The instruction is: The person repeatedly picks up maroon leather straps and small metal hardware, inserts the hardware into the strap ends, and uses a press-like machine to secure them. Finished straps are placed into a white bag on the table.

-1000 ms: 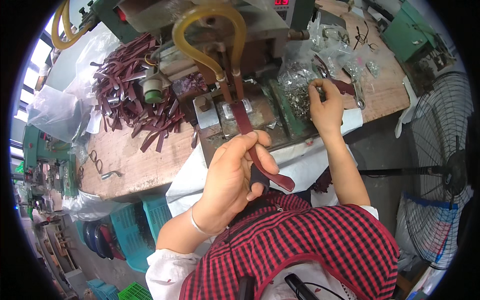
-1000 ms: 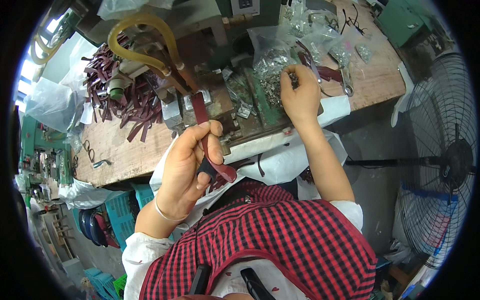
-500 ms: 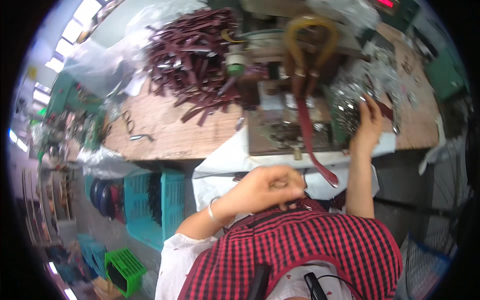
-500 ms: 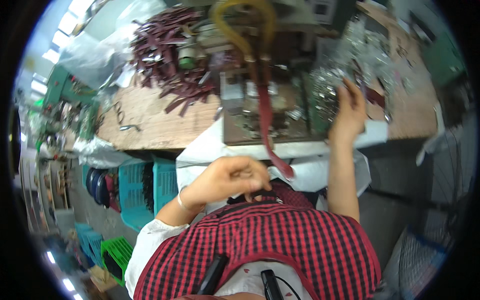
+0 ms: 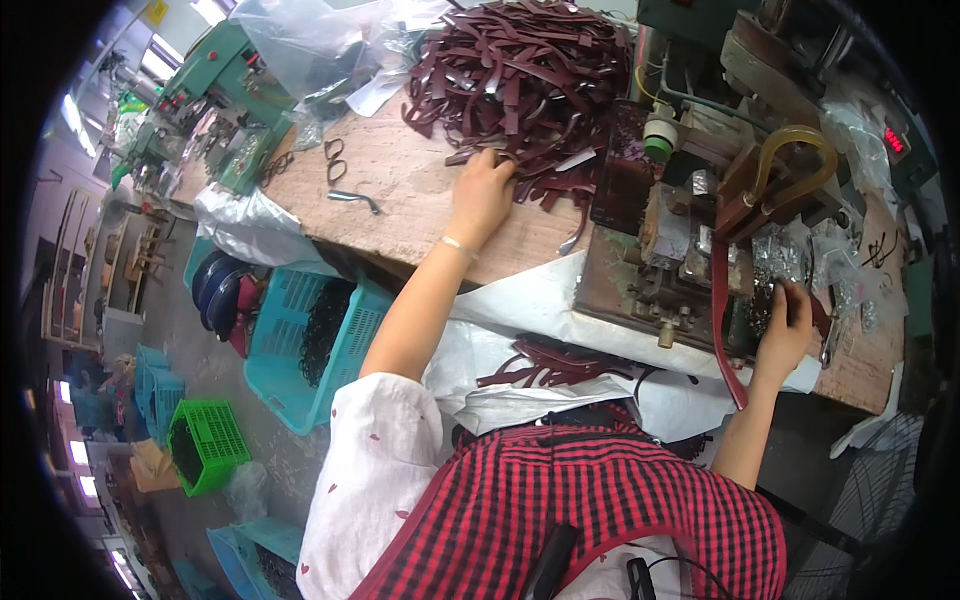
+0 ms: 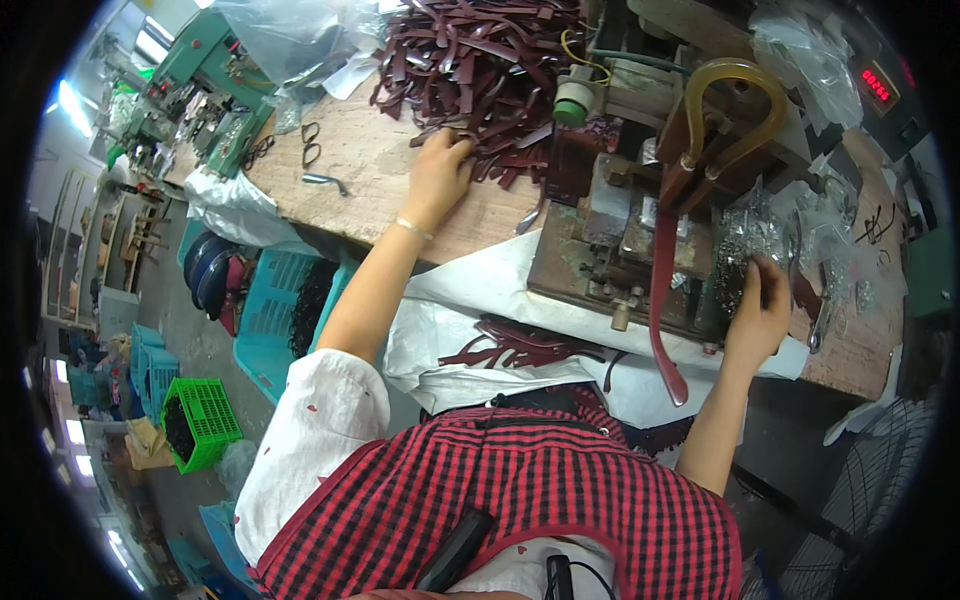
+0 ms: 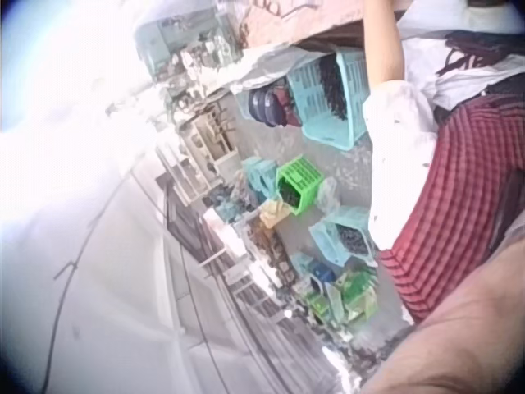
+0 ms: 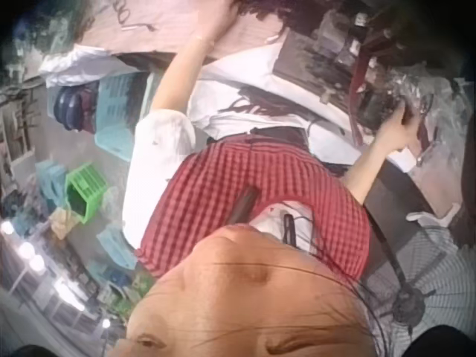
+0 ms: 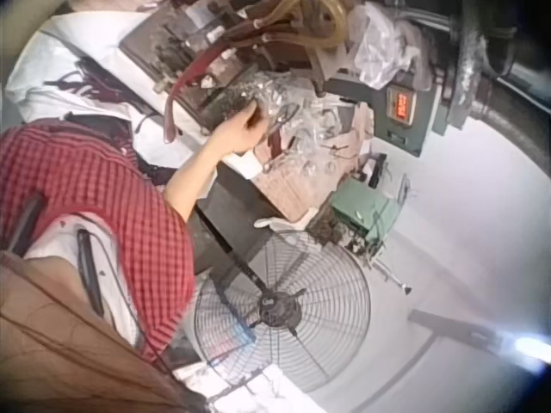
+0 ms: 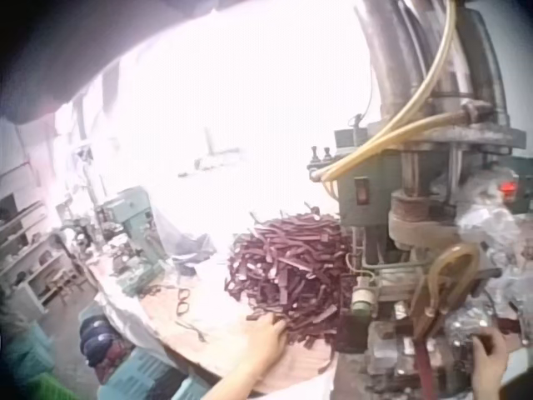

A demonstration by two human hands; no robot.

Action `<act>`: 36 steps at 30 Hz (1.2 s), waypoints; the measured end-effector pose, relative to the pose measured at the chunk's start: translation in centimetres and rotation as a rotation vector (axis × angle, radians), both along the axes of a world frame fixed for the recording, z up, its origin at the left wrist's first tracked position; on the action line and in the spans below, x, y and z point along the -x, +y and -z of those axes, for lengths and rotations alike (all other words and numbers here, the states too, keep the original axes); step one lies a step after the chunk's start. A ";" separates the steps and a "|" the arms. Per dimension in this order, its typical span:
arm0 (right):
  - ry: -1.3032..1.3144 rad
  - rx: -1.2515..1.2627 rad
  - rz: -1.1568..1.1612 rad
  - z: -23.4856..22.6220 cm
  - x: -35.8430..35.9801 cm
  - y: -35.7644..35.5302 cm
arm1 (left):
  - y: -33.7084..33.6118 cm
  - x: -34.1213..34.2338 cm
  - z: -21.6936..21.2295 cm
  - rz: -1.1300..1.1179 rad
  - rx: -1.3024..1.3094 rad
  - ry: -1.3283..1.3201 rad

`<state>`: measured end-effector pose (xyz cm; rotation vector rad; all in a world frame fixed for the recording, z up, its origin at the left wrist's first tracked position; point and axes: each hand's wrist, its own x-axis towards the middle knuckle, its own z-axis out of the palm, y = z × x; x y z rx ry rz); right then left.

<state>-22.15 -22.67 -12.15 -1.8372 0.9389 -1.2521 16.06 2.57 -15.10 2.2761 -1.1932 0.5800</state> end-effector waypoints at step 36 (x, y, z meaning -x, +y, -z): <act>-0.403 -0.450 -0.465 -10.3 -8.2 8.7 | -3.7 12.5 -18.5 0.947 0.856 0.542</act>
